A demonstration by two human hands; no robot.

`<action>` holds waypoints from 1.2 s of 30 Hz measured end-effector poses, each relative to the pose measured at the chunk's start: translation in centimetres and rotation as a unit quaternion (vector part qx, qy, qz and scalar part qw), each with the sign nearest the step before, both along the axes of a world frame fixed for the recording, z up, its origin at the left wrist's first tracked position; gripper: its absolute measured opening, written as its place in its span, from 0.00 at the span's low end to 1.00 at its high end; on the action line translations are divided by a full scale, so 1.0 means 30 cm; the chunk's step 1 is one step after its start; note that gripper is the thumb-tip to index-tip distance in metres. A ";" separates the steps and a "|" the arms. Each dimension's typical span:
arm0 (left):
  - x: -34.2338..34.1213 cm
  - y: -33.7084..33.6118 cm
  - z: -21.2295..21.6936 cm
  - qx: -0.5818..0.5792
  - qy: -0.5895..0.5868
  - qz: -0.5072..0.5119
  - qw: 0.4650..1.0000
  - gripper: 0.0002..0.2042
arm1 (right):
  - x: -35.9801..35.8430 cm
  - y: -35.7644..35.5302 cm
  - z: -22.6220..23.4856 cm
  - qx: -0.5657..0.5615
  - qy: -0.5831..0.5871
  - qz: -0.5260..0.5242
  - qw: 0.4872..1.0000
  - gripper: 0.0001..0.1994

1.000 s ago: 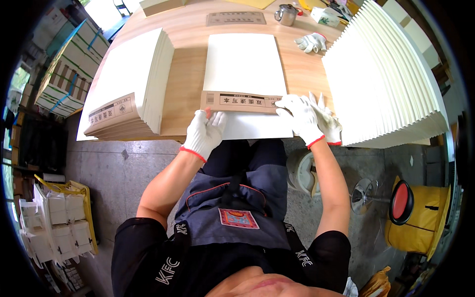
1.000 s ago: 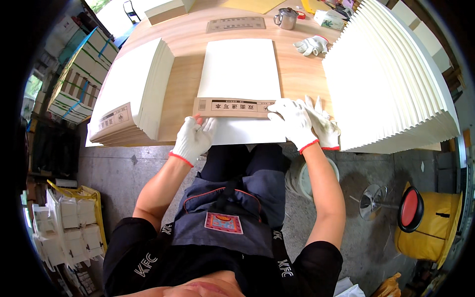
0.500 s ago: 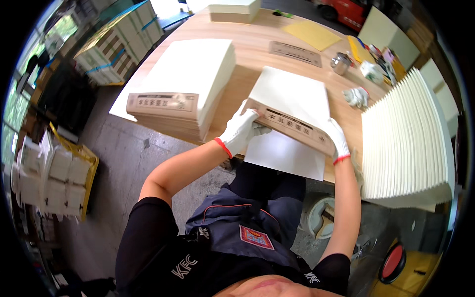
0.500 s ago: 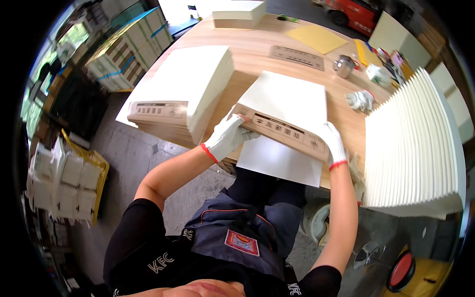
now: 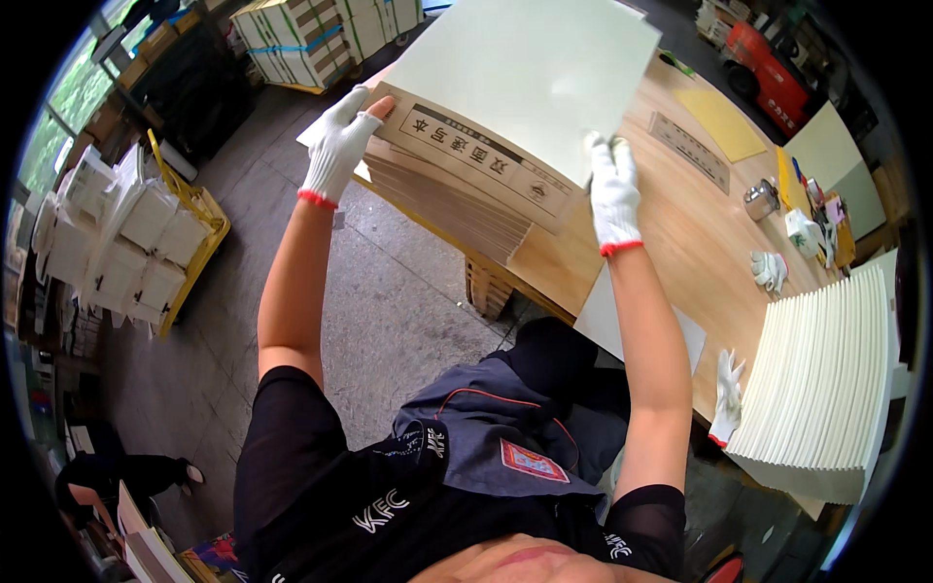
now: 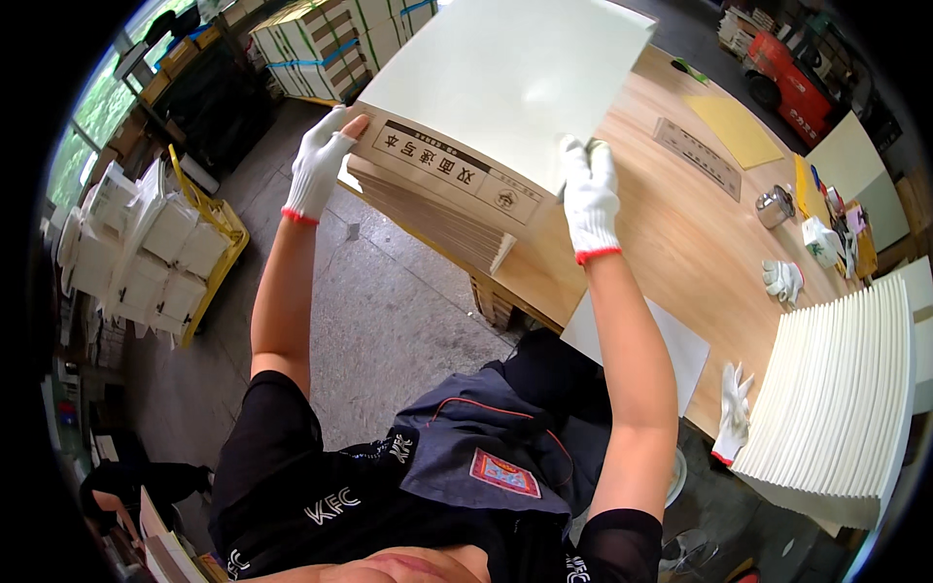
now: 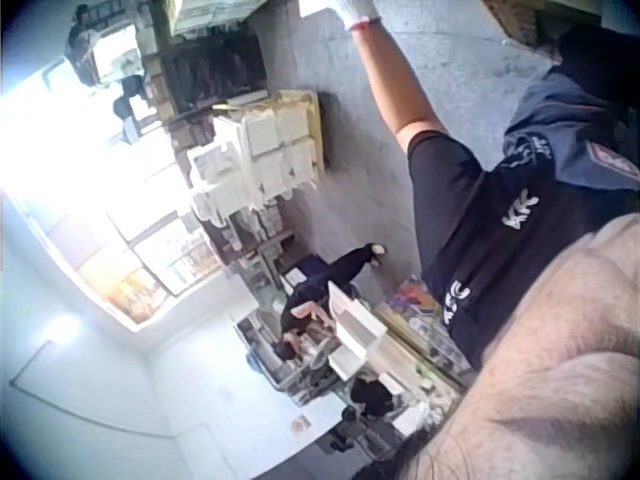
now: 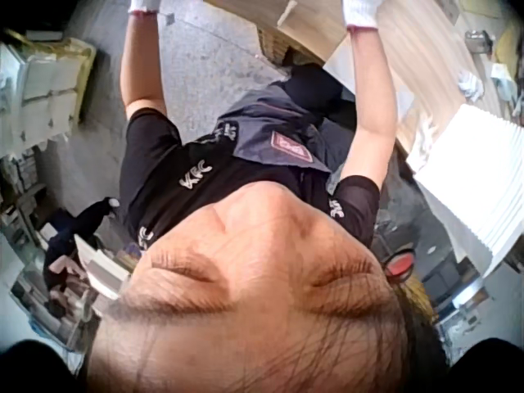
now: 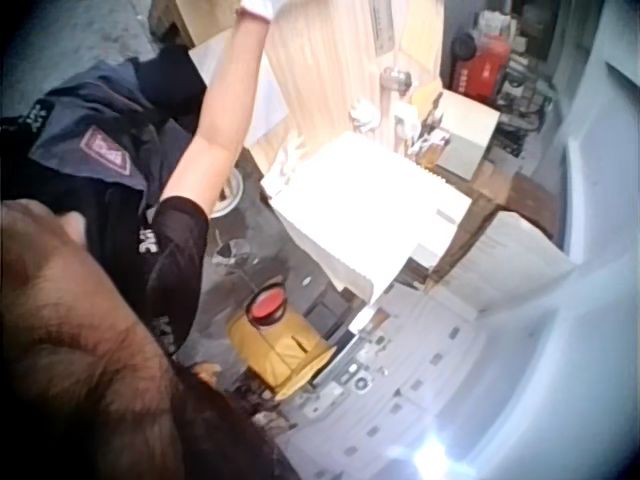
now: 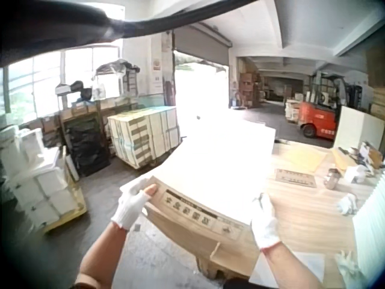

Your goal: The person repeatedly picks up a sheet of white paper, applies a white substance to its edge using a brush, and stacks it onto a growing pile. The process involves dipping the brush into a container and applying the substance to the paper before placing it on the stack.

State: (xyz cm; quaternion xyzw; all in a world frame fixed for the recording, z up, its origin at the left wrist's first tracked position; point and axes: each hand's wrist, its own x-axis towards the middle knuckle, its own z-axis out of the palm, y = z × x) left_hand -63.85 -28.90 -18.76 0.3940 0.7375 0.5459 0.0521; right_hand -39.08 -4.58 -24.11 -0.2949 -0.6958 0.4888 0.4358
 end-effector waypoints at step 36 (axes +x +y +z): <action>1.715 0.769 0.425 0.222 0.404 -0.567 0.683 0.28 | 0.975 -0.294 0.088 0.102 -0.277 -0.047 0.954 0.16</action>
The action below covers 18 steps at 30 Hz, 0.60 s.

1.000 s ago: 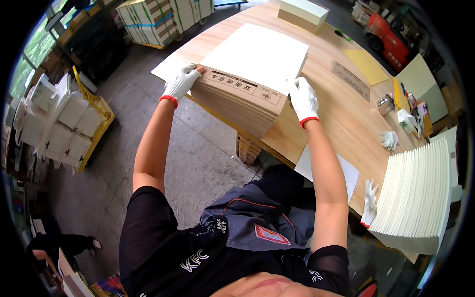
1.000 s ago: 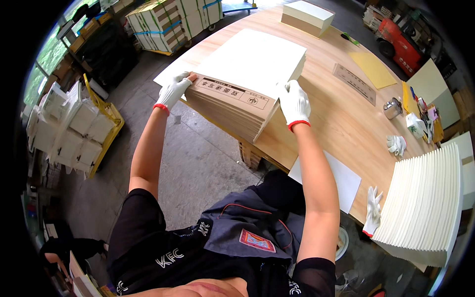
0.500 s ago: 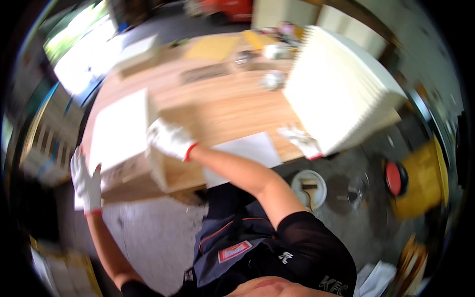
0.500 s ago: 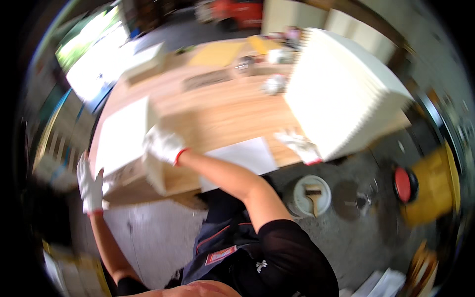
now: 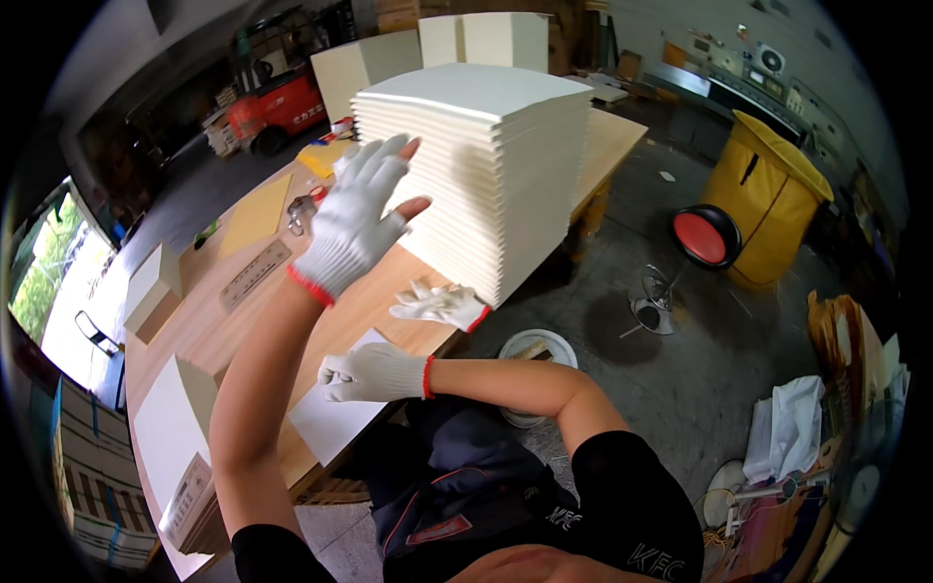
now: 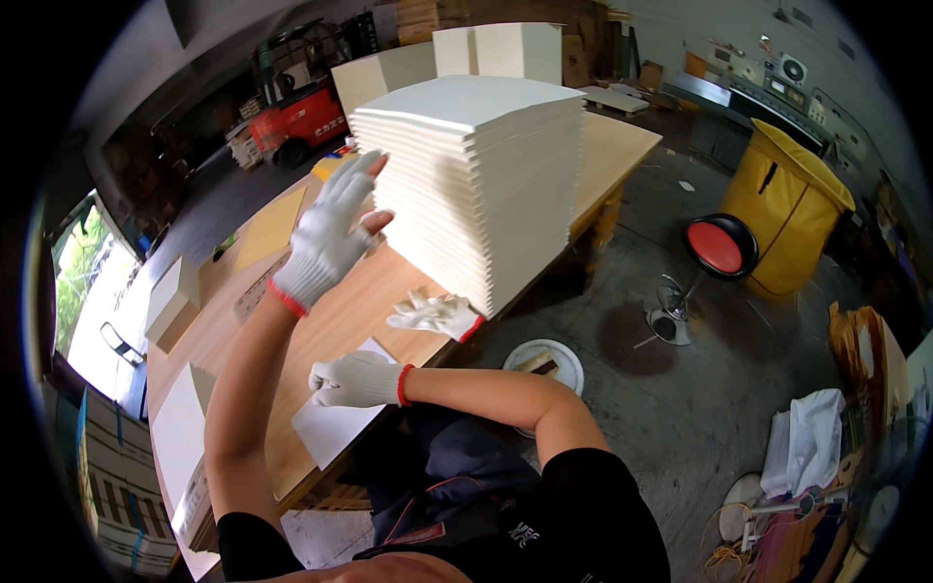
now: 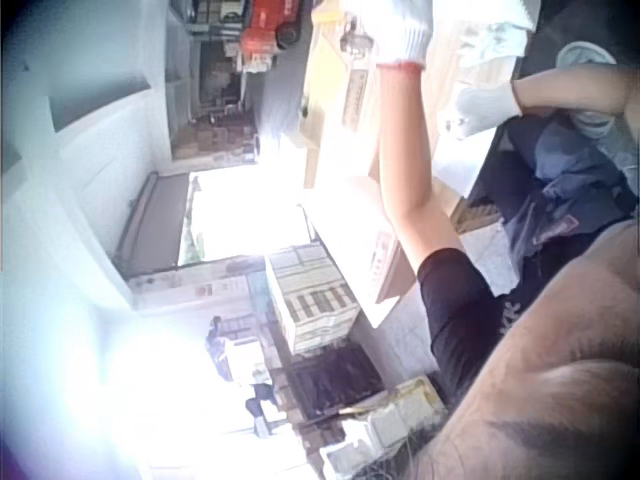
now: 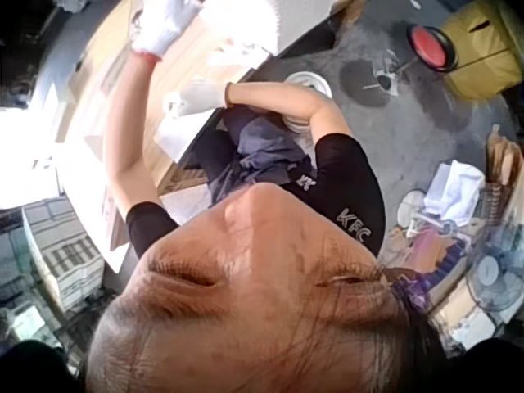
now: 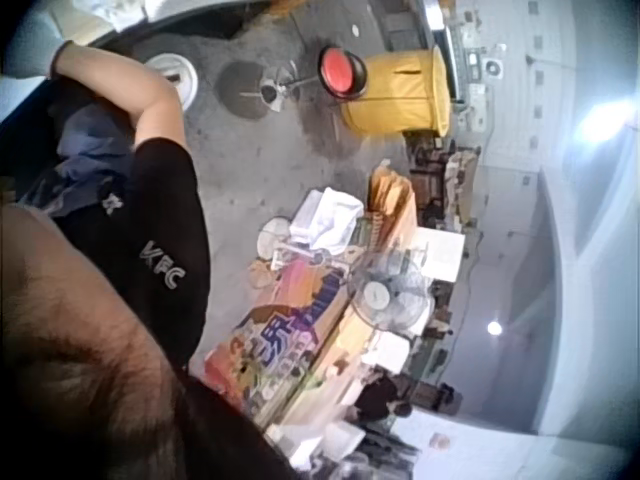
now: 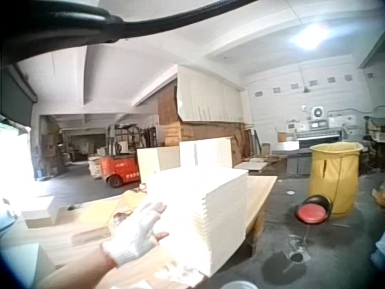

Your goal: The person repeatedly picks up a sheet of white paper, applies a white substance to its edge using a brush, and stacks it onto a growing pile. The process involves dipping the brush into a container and applying the substance to the paper before placing it on the stack.

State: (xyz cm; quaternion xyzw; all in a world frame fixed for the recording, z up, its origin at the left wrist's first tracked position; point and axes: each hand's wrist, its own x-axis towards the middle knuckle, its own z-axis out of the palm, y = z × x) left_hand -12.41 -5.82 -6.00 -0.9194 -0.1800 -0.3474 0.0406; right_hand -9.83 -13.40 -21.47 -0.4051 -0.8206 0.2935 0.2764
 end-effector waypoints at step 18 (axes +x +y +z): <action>0.358 0.171 0.180 -0.069 0.105 0.048 0.991 0.16 | 0.722 -0.131 0.311 0.330 0.155 -0.220 0.905 0.13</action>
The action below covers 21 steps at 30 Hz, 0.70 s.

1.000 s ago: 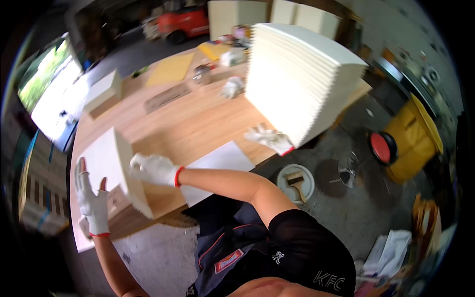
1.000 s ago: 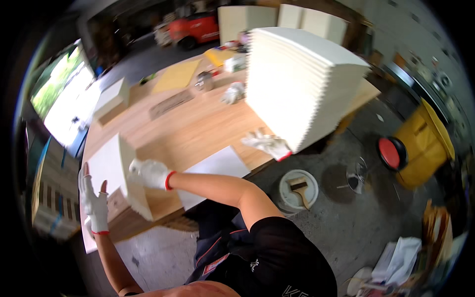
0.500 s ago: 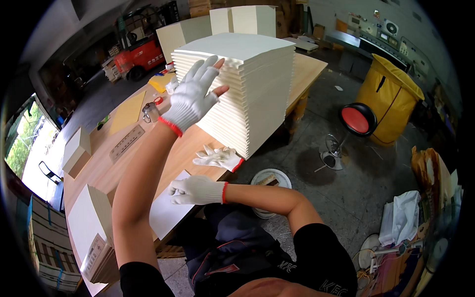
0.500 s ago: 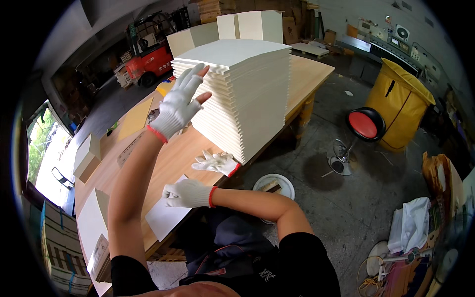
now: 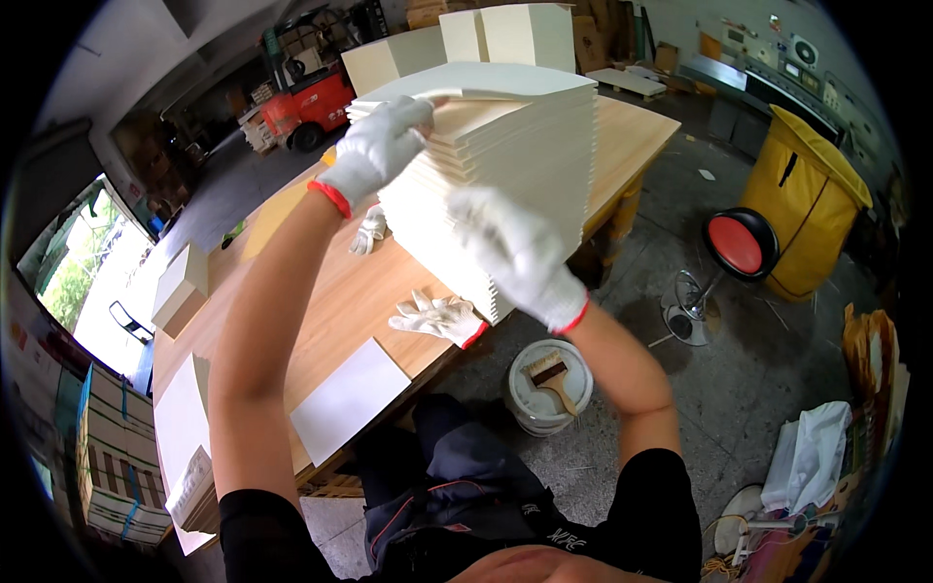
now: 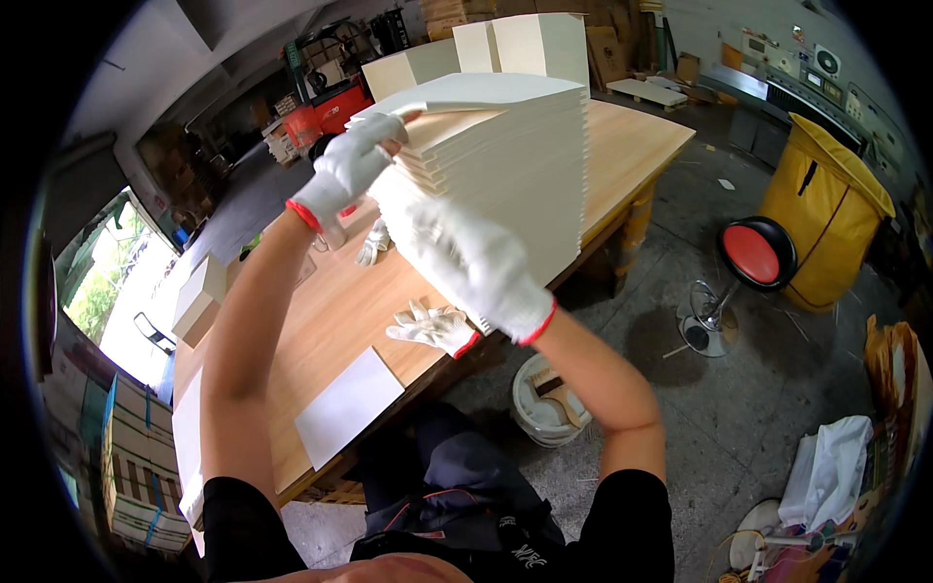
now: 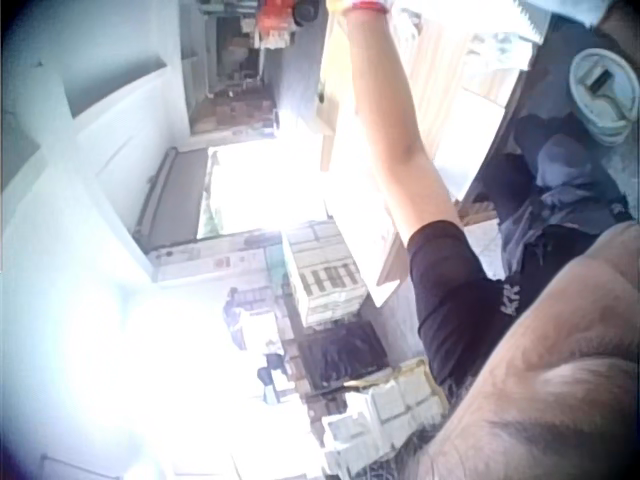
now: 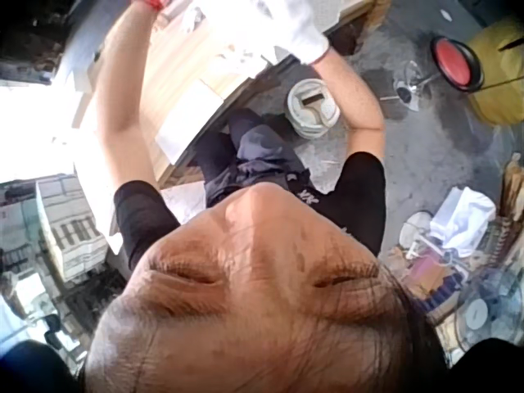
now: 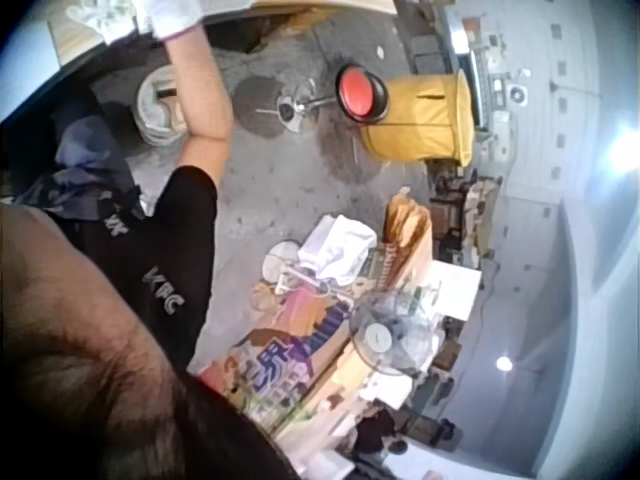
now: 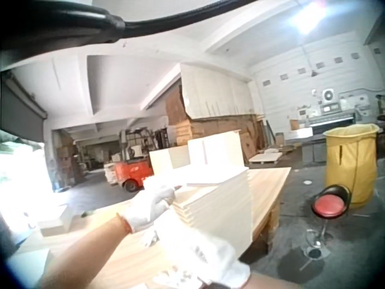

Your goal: The person repeatedly picks up a sheet of white paper, applies a white substance to its edge using a brush, and stacks it onto a growing pile. The process involves dipping the brush into a container and applying the substance to the paper before placing it on the stack.

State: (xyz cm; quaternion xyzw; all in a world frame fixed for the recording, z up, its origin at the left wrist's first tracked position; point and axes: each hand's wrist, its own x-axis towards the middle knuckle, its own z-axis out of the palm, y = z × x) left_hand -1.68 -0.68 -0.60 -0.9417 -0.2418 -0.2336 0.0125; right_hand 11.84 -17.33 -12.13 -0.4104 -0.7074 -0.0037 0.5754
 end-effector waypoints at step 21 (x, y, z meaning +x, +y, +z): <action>-0.080 0.126 -0.009 -0.777 -0.455 -0.106 0.422 0.16 | 0.506 0.149 0.059 0.011 -0.093 -0.386 0.918 0.19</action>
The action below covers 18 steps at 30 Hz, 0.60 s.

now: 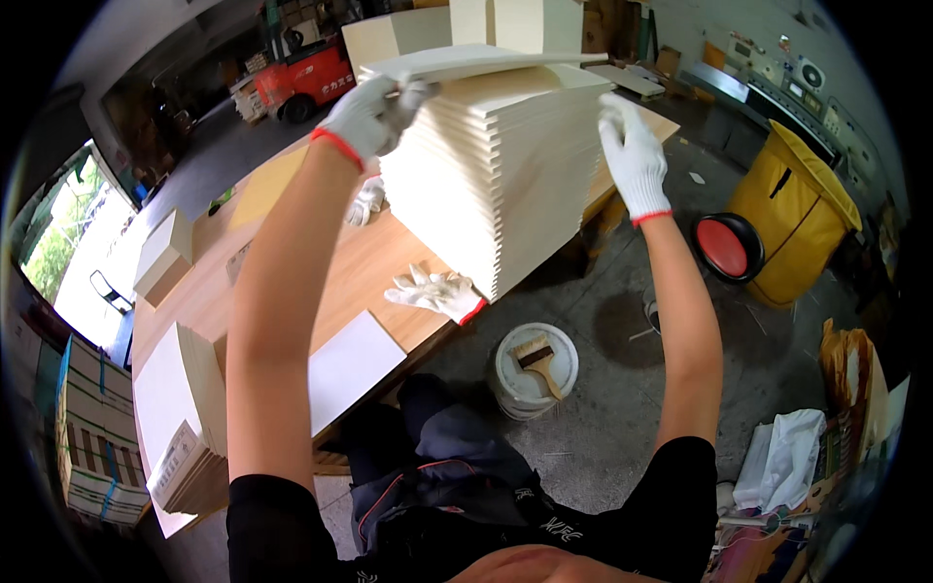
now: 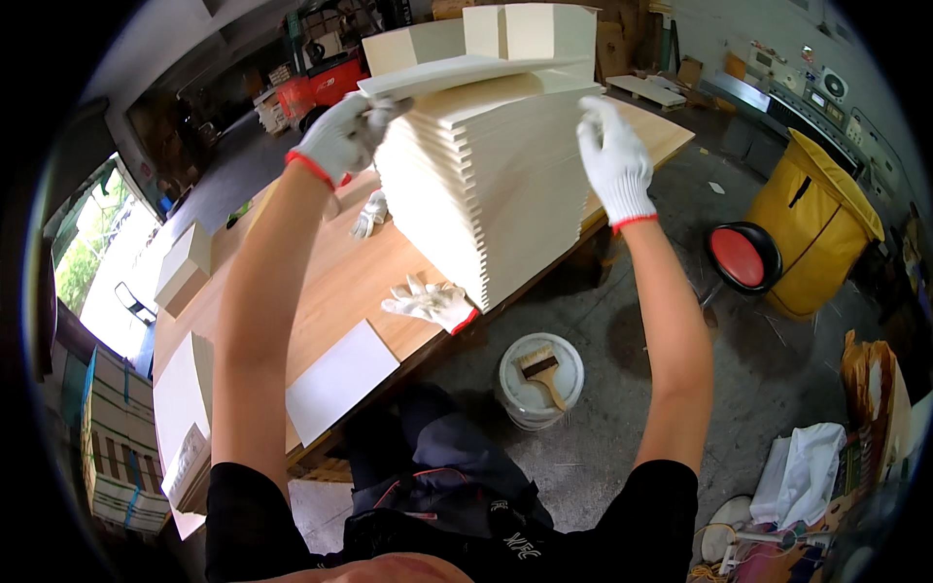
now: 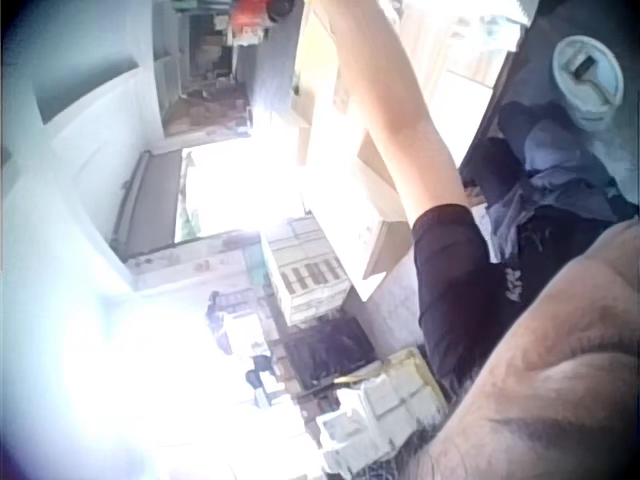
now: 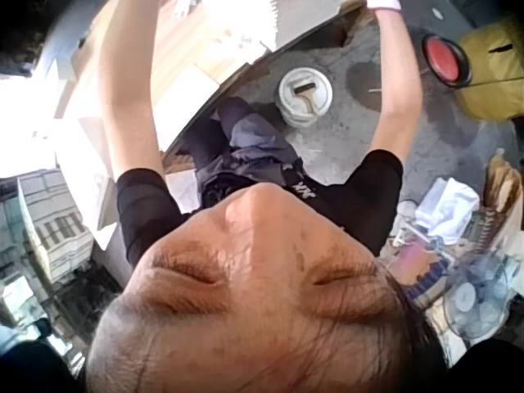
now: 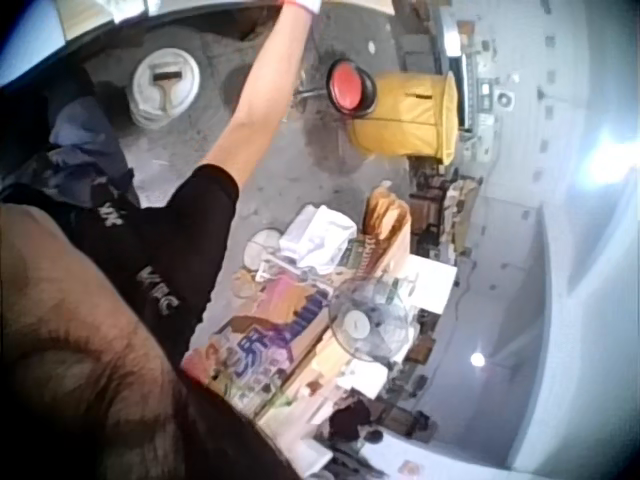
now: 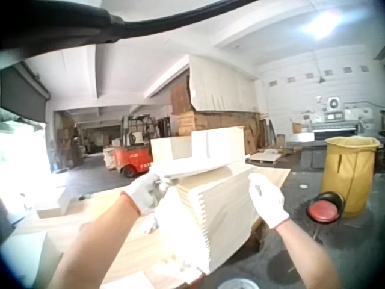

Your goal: The person repeatedly picks up a sheet of white paper, applies a white substance to its edge using a brush, and stacks it onto a growing pile. The process involves dipping the brush into a container and applying the substance to the paper before placing it on the stack.

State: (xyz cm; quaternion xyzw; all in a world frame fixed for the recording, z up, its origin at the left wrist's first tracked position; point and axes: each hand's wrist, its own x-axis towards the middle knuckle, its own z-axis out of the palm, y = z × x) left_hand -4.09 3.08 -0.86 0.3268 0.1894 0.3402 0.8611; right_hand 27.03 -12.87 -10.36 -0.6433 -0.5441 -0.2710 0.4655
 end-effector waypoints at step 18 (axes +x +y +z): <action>-1.247 -0.377 -0.992 0.017 0.391 0.289 0.874 0.30 | -0.981 0.455 -0.663 -0.577 0.309 0.423 0.627 0.13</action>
